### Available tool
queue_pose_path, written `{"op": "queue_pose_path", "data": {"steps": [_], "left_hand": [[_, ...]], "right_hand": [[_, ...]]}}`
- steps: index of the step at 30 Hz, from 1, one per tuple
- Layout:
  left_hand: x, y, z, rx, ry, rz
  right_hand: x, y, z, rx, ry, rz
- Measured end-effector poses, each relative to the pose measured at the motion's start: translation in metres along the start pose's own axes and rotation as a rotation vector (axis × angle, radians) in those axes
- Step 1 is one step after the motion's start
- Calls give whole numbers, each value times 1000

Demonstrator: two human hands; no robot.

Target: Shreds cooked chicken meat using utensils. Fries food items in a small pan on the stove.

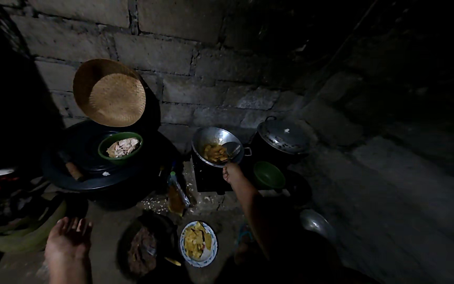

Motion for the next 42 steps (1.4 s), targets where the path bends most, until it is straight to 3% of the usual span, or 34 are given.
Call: {"op": "queue_pose_path", "data": {"steps": [6,13,27,42], "left_hand": [[0,4,1,1,-10,-20],[2,4,5,6,-7,-28],[3,7,8,20,-10,-30],[4,10,8,30,-22,-29]], "right_hand": [[9,-9,-8,598,9,111],[16,-10,-8,707,19,201],[31,-6,-20,679,13,240],[6,0,-39,251,-104,147]]}}
Point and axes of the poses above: each hand's wrist, its own x-axis towards the middle knuckle, its own y-axis out of the palm, z = x × y, the point moved 1 cm from there along x, towards the middle knuckle, and after that the axes turned 14 degrees about z, right-handed, at the moved point
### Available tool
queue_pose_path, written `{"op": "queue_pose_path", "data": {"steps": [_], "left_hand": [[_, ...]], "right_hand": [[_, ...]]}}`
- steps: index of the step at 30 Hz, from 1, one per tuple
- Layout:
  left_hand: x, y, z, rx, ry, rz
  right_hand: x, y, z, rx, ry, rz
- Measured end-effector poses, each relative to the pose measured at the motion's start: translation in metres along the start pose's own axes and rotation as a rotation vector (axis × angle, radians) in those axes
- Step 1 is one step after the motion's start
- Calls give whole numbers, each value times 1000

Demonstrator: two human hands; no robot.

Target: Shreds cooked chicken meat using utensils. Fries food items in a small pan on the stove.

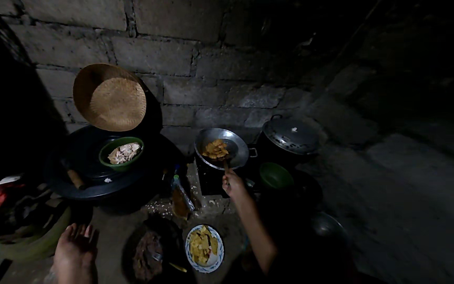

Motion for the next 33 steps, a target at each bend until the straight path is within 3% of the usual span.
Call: {"op": "queue_pose_path", "data": {"steps": [8,22,33], "left_hand": [[-4,1,-2,-1,12,0],[-2,-3,0,-2,13,14],[-4,5,2,18,15,22]], "right_hand": [[-14,10,2,-146,10,-5],[4,-20,20,-30,74,-12],[4,-8,24,552,105,71]]}}
Point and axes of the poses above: each hand's wrist, its own x-axis towards the middle knuckle, its own y-axis out of the palm, z = x × y, the point moved 1 cm from there along x, towards the middle knuckle, and after that the axes turned 14 degrees about z, right-handed, at the moved point
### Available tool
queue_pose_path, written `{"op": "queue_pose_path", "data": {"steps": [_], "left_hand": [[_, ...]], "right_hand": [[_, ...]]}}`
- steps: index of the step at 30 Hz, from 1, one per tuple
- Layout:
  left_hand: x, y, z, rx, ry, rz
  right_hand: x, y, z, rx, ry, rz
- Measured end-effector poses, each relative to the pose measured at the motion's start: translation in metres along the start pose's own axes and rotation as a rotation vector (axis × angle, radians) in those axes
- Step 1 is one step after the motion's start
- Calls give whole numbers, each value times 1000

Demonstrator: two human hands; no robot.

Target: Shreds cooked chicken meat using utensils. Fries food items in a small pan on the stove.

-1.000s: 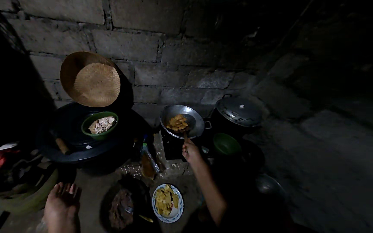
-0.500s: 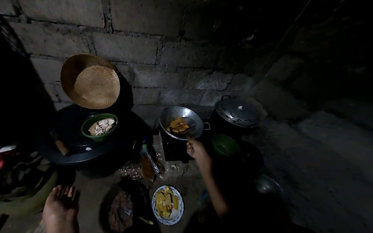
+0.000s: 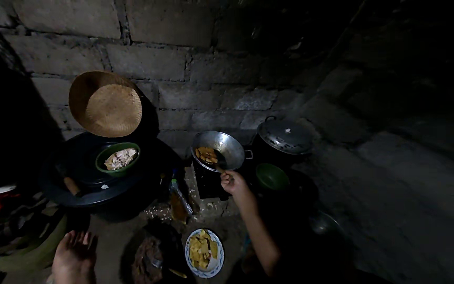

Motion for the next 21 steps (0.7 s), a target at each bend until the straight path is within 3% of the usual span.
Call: {"op": "queue_pose_path", "data": {"steps": [21], "left_hand": [[-1,-3,0,-11,-10,-17]], "right_hand": [[-1,7,7,10,-16,42]]}}
Point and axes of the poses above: each hand's wrist, its own x-axis towards the middle knuckle, its own y-axis out of the palm, z = x × y, the point moved 1 cm from there along x, towards the middle knuckle, and after that the axes turned 14 degrees about z, right-handed, at the moved point
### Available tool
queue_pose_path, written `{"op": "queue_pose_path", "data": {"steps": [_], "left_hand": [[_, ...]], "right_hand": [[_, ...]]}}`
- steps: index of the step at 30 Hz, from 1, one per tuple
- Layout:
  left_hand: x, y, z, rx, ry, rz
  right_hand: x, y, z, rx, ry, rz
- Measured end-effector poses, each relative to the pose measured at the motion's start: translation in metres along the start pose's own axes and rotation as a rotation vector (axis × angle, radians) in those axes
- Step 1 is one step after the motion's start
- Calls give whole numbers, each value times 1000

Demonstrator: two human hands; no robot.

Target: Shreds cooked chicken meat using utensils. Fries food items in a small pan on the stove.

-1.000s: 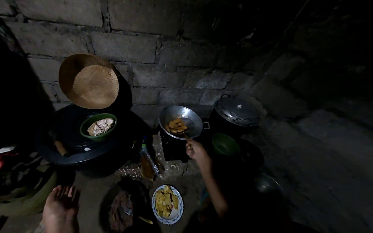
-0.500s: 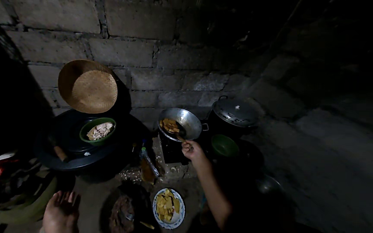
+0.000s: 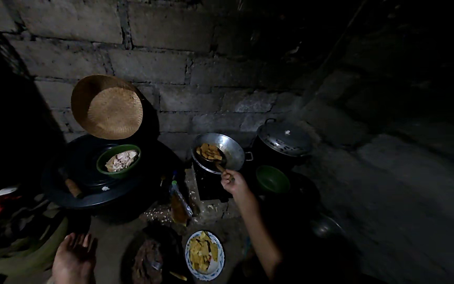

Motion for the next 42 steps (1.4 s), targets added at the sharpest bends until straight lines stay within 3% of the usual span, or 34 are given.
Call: {"op": "queue_pose_path", "data": {"steps": [7,14,23,31,42], "left_hand": [[3,-2,2,19,3,13],[-2,6,4,28,-5,15],[1,4,6,31,3,47],[4,1,7,43,5,28],[10,8,13,68,-21,35]], "right_hand": [[-41,28,38,-162,-61,22],[-14,37,45,-223,-37,-35],[-3,-1,14,4,57,42],[15,-9,-5,239,73,29],[11,-13,-8,261,90,49]]}}
Point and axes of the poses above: each hand's wrist, its own x-axis towards the middle knuckle, its own y-axis out of the palm, z = x × y, the point moved 1 cm from there along x, towards the middle knuckle, and after that the axes turned 14 degrees about z, right-handed, at the moved point
